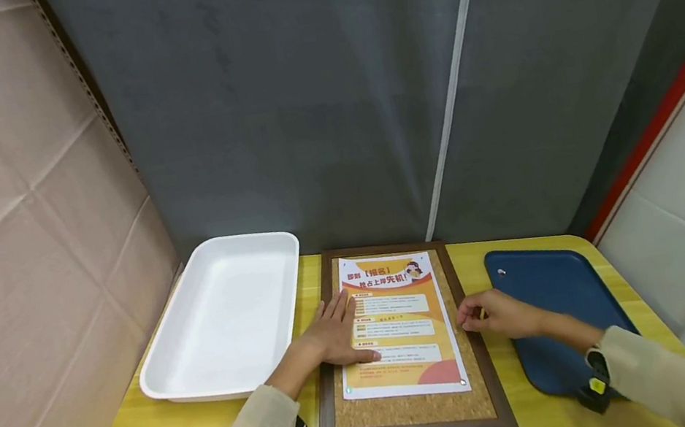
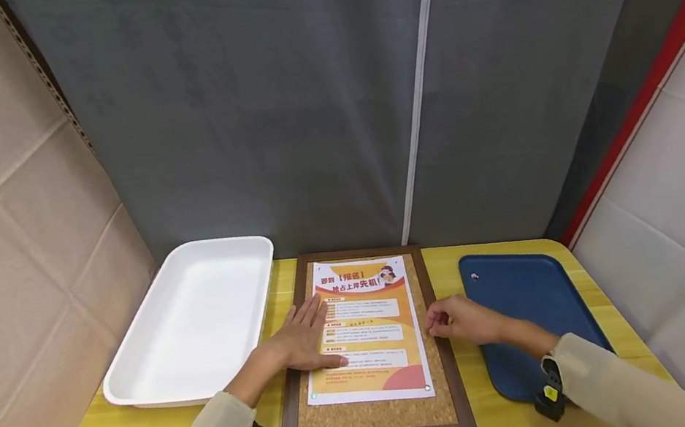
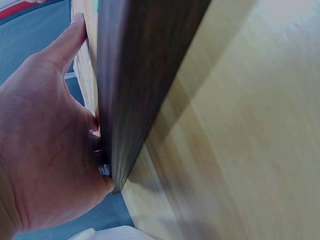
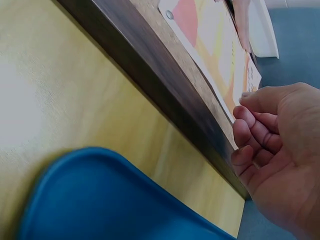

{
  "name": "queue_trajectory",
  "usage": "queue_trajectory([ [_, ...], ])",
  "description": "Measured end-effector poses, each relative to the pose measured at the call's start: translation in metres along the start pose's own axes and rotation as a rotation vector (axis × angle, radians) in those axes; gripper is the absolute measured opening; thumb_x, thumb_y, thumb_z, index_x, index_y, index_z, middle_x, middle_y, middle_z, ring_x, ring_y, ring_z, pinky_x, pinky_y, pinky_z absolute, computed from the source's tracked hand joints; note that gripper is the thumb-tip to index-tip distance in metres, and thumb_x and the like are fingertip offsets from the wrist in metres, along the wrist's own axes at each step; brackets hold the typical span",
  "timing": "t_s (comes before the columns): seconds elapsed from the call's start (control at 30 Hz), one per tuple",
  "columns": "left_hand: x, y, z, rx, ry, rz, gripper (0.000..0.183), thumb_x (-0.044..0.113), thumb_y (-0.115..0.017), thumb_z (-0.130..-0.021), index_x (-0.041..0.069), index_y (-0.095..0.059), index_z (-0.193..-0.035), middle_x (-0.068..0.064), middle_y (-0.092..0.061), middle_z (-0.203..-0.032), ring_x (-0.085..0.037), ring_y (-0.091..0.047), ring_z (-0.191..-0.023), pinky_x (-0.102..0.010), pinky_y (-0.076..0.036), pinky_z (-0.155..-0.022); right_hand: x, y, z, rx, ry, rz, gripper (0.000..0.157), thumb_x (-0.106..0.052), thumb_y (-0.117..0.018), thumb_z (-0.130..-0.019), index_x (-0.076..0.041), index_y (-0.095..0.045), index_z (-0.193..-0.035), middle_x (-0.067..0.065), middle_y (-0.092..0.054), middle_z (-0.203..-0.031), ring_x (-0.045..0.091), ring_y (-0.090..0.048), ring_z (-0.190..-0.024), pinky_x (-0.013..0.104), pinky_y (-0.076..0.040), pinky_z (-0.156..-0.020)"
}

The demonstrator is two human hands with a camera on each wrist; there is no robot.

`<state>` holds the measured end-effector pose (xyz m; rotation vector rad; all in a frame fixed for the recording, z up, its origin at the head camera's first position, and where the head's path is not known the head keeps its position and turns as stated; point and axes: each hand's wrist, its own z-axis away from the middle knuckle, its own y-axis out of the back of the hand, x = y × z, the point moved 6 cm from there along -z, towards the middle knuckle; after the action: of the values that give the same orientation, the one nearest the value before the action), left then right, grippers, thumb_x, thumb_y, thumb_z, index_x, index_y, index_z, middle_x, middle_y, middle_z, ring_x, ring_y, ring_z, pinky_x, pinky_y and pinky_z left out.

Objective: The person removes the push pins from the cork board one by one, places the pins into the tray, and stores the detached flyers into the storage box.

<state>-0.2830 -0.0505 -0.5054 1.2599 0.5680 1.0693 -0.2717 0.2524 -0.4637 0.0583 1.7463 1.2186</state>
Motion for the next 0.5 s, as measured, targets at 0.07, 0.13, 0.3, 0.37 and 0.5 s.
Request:
queue_trajectory([
  [0.07, 0.000, 0.000, 0.000, 0.000, 0.001, 0.002, 0.125, 0.083, -0.060, -0.088, 0.002, -0.013, -0.170, -0.018, -0.004, -0.178, -0.034, -0.004, -0.165, -0.054, -0.011, -0.132, -0.003, -0.004, 0.002, -0.014, 0.031, 0.001, 0.004, -0.002, -0.071, -0.100, -0.004, -0.074, -0.103, -0.001, -0.073, -0.091, 0.000, -0.057, -0.078, 0.022, -0.051, -0.065],
  [0.13, 0.000, 0.000, 0.000, 0.000, 0.001, 0.003, 0.125, 0.083, -0.060, -0.088, 0.002, -0.013, -0.170, -0.018, -0.004, -0.177, -0.034, -0.004, -0.165, -0.054, -0.011, -0.132, -0.006, -0.009, 0.003, -0.028, 0.055, -0.007, 0.006, 0.000, -0.072, -0.099, -0.005, -0.074, -0.102, -0.002, -0.072, -0.091, -0.001, -0.056, -0.077, 0.022, -0.051, -0.063],
  [0.3, 0.000, -0.001, -0.001, 0.002, 0.003, 0.001, 0.125, 0.083, -0.061, -0.088, 0.002, -0.013, -0.170, -0.019, -0.006, -0.177, -0.034, -0.005, -0.165, -0.053, -0.011, -0.132, -0.012, -0.019, 0.006, -0.066, 0.092, -0.032, 0.009, 0.001, -0.073, -0.098, -0.009, -0.074, -0.098, -0.007, -0.067, -0.086, -0.003, -0.054, -0.074, 0.021, -0.051, -0.061],
  [0.37, 0.000, -0.001, -0.001, 0.003, 0.003, 0.001, 0.125, 0.083, -0.061, -0.088, 0.002, -0.013, -0.170, -0.019, -0.005, -0.177, -0.034, -0.005, -0.165, -0.053, -0.011, -0.132, -0.014, -0.023, 0.007, -0.082, 0.108, -0.045, 0.009, 0.000, -0.073, -0.098, -0.009, -0.074, -0.097, -0.007, -0.065, -0.084, -0.003, -0.053, -0.073, 0.021, -0.050, -0.060],
  [0.5, 0.000, 0.001, 0.000, 0.007, 0.001, -0.004, 0.125, 0.083, -0.061, -0.088, 0.001, -0.013, -0.169, -0.019, -0.005, -0.177, -0.034, -0.005, -0.165, -0.054, -0.011, -0.132, -0.022, -0.030, 0.009, -0.108, 0.154, -0.055, 0.006, -0.003, -0.073, -0.100, -0.008, -0.074, -0.097, -0.005, -0.064, -0.082, -0.004, -0.051, -0.072, 0.020, -0.049, -0.059],
])
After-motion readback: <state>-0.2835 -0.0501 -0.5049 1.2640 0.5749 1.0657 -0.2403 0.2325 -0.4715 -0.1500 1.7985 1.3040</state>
